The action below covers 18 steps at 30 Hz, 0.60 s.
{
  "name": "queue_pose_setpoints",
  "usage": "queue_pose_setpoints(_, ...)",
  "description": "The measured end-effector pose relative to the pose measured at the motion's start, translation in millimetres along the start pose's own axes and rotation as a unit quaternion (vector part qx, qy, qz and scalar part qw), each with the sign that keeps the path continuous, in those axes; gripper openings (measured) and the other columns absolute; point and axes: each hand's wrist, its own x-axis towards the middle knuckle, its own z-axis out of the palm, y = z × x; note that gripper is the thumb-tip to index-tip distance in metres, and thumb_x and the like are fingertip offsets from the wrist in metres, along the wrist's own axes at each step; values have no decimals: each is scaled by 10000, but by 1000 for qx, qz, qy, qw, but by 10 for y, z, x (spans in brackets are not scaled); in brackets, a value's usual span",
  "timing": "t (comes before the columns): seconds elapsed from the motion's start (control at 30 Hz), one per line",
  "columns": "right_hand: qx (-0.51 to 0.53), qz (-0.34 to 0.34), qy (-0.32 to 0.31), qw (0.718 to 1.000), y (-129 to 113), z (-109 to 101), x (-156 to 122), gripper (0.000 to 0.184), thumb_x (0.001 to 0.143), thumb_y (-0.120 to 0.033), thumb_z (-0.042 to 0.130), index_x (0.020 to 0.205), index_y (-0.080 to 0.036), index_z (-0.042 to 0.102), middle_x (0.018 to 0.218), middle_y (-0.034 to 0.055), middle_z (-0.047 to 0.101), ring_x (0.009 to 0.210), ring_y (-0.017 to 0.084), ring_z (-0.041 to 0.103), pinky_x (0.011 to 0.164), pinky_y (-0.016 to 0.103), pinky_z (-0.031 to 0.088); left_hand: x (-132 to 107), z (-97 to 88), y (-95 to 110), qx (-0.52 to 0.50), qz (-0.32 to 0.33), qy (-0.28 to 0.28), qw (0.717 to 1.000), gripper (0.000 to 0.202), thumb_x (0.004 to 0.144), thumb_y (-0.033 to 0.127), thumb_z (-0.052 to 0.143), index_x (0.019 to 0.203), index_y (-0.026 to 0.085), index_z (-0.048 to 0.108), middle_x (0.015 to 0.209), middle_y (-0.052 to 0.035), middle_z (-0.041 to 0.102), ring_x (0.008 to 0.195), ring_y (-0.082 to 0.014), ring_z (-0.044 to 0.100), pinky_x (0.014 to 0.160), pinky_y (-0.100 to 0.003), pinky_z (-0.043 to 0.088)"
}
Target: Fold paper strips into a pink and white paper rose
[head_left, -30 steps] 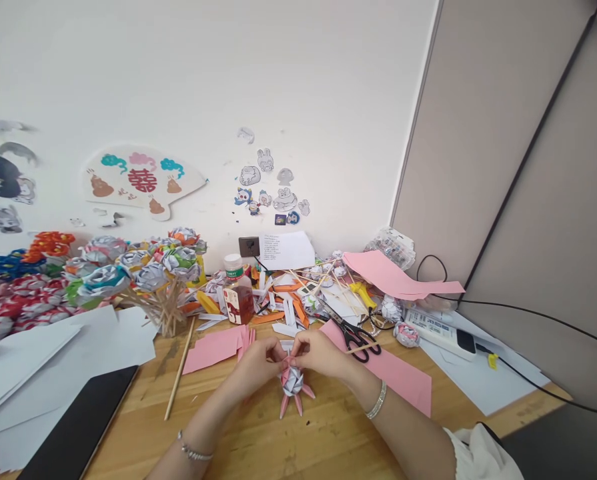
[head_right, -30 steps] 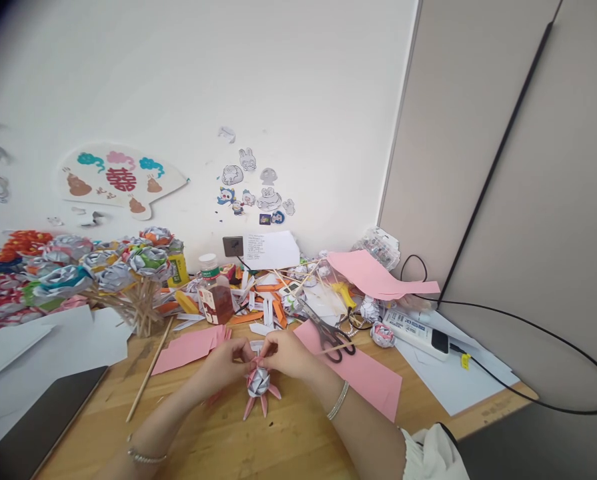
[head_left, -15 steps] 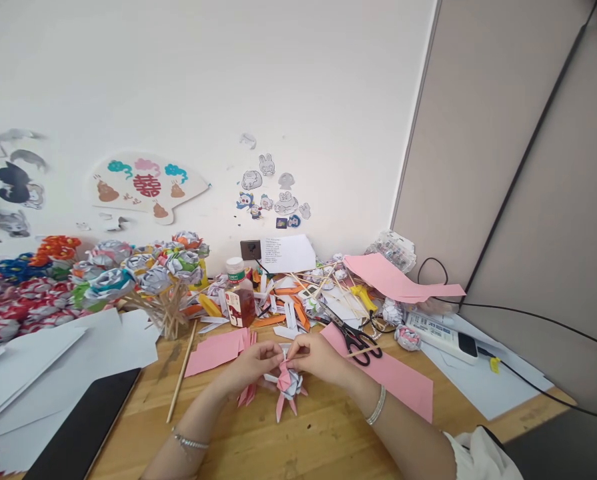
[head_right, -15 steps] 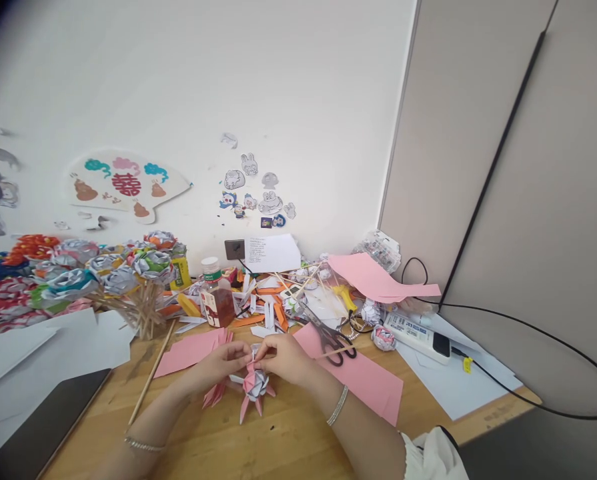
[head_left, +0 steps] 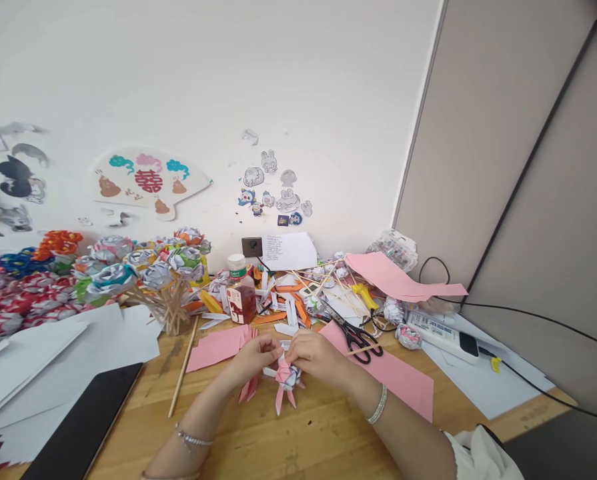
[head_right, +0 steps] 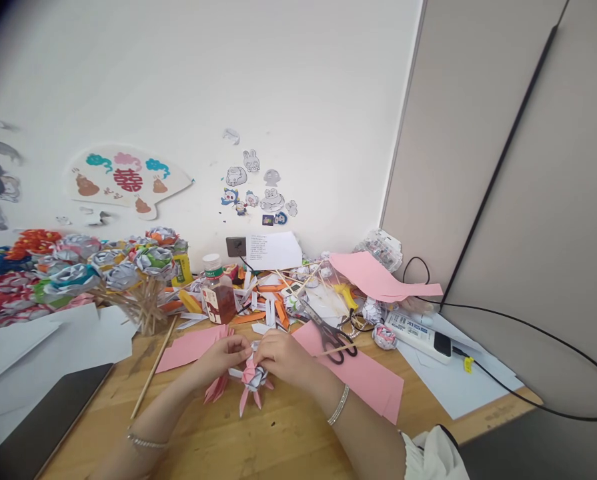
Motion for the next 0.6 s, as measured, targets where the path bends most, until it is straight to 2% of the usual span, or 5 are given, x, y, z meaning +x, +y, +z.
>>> queue_pose_setpoints(0.07, -8, -10, -13, 1000, -9, -22, 2, 168, 838, -136, 575, 723, -202, 679, 761, 31, 695, 774, 154, 595, 751, 282, 450, -5, -2, 14, 2, 4, -3, 1000, 466, 571, 595, 689, 635, 164, 523, 568, 51, 536, 569, -132, 545, 600, -268, 430)
queue_pose_setpoints(0.17, -31, 22, -14, 999, -48, -37, 0, 89, 804, -145, 628, 833, -200, 692, 767, 29, 690, 775, 160, 594, 712, 264, 450, -11, 1, 22, 10, 10, -14, 1000, 450, 589, 582, 686, 647, 164, 530, 592, 40, 554, 589, -134, 556, 591, -258, 431)
queue_pose_setpoints(0.23, -47, 32, -22, 998, -65, -28, -6, 119, 800, -142, 633, 889, -197, 691, 803, 35, 697, 795, 165, 599, 715, 263, 452, -8, 5, 12, 15, 8, -23, 1000, 438, 598, 574, 683, 654, 167, 534, 599, 33, 569, 589, -137, 564, 583, -255, 433)
queue_pose_setpoints(0.4, -52, -14, -35, 998, -24, 14, -23, 173, 874, -138, 524, 879, -184, 690, 872, 61, 710, 821, 158, 618, 768, 282, 456, 22, -5, -30, 16, 6, -23, 1000, 450, 590, 595, 673, 643, 174, 525, 568, 33, 560, 571, -141, 563, 575, -258, 429)
queue_pose_setpoints(0.6, -32, -27, -30, 999, -34, -15, -20, 177, 862, -130, 531, 856, -198, 694, 831, 49, 702, 804, 156, 615, 763, 272, 454, 44, -35, -38, 22, 10, -12, 1000, 463, 584, 607, 667, 634, 171, 520, 552, 37, 552, 549, -135, 540, 554, -253, 410)
